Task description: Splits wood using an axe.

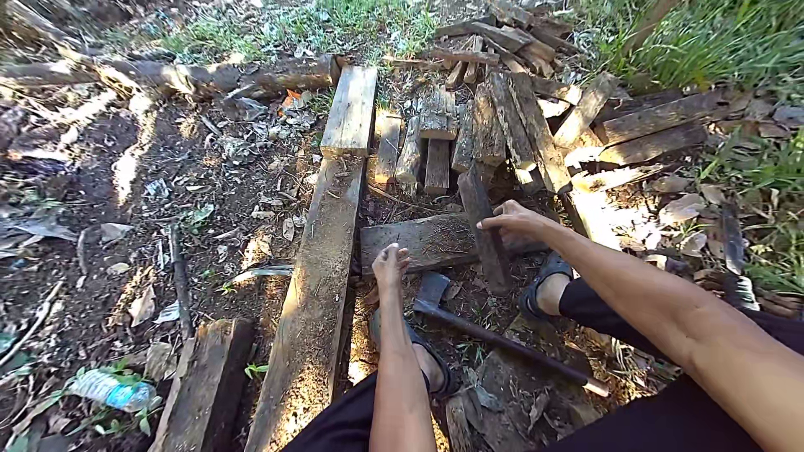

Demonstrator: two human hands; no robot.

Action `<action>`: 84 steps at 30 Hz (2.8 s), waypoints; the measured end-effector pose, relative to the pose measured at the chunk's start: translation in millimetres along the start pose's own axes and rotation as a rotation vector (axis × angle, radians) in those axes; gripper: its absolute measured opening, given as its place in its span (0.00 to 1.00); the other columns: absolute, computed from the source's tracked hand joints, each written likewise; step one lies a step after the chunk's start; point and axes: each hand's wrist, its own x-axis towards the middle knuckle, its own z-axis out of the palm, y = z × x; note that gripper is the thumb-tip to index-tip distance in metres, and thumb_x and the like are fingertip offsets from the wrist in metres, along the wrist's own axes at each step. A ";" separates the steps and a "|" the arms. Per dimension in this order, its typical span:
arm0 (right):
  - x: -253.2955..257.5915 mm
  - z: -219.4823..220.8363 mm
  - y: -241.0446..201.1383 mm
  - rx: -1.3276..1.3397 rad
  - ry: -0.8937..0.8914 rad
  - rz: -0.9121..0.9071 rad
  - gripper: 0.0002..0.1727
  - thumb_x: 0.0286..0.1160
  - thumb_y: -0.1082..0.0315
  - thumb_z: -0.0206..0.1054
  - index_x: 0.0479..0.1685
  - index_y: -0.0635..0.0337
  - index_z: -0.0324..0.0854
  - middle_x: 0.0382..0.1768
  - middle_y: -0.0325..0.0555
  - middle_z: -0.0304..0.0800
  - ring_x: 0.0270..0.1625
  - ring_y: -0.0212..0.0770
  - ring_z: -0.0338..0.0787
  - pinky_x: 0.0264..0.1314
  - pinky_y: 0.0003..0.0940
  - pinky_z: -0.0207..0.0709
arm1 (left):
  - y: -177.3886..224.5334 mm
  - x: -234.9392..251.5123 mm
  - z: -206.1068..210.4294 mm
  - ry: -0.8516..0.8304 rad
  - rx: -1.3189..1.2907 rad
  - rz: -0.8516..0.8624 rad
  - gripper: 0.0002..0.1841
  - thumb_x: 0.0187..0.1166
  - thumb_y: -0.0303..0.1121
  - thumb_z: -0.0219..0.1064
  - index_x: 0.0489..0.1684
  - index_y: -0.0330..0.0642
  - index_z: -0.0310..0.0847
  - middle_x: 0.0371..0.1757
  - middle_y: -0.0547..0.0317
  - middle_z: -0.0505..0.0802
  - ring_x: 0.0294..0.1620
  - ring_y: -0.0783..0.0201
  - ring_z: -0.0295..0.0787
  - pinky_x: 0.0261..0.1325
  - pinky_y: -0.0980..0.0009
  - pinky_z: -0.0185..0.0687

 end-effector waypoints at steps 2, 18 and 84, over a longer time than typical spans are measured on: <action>-4.4 8.3 -10.8 0.287 -0.019 0.101 0.34 0.66 0.50 0.81 0.63 0.66 0.77 0.43 0.59 0.92 0.41 0.54 0.95 0.43 0.51 0.91 | -6.5 -1.2 7.0 -0.147 0.172 0.211 0.18 0.84 0.31 0.68 0.69 0.34 0.81 0.50 0.43 0.95 0.44 0.52 0.95 0.49 0.55 0.93; -48.6 80.8 -28.5 1.189 -0.240 0.257 0.29 0.63 0.45 0.79 0.57 0.55 0.82 0.46 0.48 0.91 0.47 0.44 0.93 0.53 0.47 0.89 | 15.5 -51.8 46.7 -0.412 0.709 1.180 0.42 0.62 0.20 0.75 0.86 0.50 0.71 0.89 0.63 0.73 0.88 0.56 0.68 0.84 0.55 0.75; -226.7 105.3 -44.6 -0.023 0.031 -0.578 0.30 0.89 0.35 0.47 0.42 0.53 0.77 0.18 0.37 0.80 0.13 0.37 0.81 0.15 0.36 0.81 | 75.2 24.4 -13.1 0.130 0.811 0.530 0.30 0.61 0.57 0.83 0.54 0.45 0.87 0.42 0.48 0.96 0.46 0.47 0.95 0.53 0.38 0.87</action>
